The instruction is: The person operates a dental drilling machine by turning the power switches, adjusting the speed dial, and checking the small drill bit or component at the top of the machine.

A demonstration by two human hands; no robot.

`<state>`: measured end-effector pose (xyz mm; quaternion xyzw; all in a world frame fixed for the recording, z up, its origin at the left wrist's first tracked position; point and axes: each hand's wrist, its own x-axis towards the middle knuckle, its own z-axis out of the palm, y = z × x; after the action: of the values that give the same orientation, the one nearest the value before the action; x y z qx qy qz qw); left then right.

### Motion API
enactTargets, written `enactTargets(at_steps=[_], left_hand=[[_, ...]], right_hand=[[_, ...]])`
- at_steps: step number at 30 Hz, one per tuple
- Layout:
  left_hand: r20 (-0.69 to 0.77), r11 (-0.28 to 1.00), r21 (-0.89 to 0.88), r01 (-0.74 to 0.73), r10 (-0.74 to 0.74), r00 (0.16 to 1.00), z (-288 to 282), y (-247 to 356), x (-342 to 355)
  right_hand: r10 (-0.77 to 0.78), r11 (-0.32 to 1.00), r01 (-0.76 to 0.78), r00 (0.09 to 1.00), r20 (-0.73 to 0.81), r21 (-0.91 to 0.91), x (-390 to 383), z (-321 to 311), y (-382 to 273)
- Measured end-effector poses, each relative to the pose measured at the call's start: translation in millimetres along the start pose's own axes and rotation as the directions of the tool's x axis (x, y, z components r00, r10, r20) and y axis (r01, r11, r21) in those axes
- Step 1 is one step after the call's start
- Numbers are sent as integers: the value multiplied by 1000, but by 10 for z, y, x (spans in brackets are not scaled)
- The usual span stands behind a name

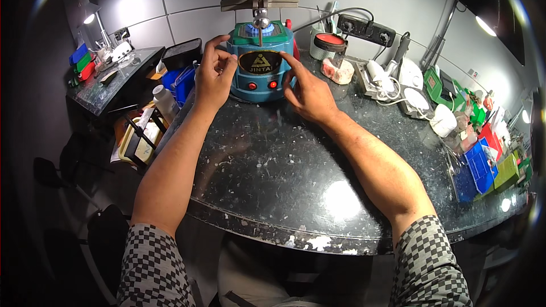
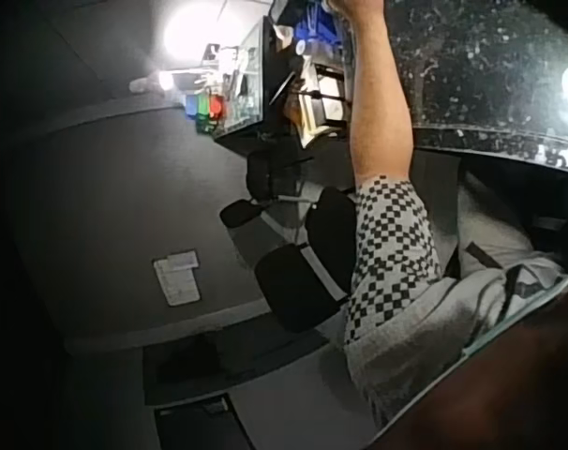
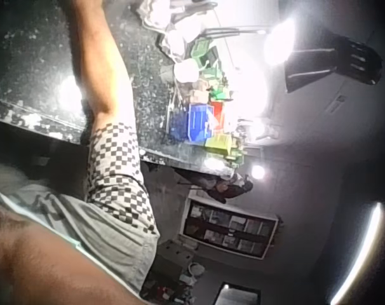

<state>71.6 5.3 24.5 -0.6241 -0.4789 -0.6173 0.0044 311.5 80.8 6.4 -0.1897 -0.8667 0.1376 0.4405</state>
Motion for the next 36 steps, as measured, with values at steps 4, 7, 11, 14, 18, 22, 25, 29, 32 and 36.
enactTargets(at_steps=[4,7,11,14,18,22,25,29,32,36], left_hand=[[9,1000,11,-2,2,1000,-6,26,15],[2,997,38,-64,64,998,-16,108,8],[129,992,74,-105,95,987,-10,181,-7],[74,996,13,-85,84,994,77,265,-35],[65,993,41,-109,106,992,15,204,1],[175,982,162,-94,65,982,-10,145,-7],[84,997,71,-27,21,996,-16,90,-1],[-131,999,47,18,-12,991,-112,-204,54],[-125,994,67,83,-74,989,-205,-288,58],[-128,970,224,-97,127,984,-141,-178,46]], right_hand=[[60,997,-62,997,45,43,4,-5,0],[46,998,-48,999,28,41,5,-5,0],[82,995,-86,994,70,50,8,-27,6],[109,988,-111,994,19,110,-3,5,24],[107,992,-114,988,112,59,-6,9,58],[95,991,-98,995,28,89,-5,-16,32],[89,995,-94,990,112,43,-6,-3,51],[78,995,-82,995,62,64,-2,4,53],[78,993,-82,995,58,81,8,-6,38],[38,997,-39,999,17,67,2,36,80]])
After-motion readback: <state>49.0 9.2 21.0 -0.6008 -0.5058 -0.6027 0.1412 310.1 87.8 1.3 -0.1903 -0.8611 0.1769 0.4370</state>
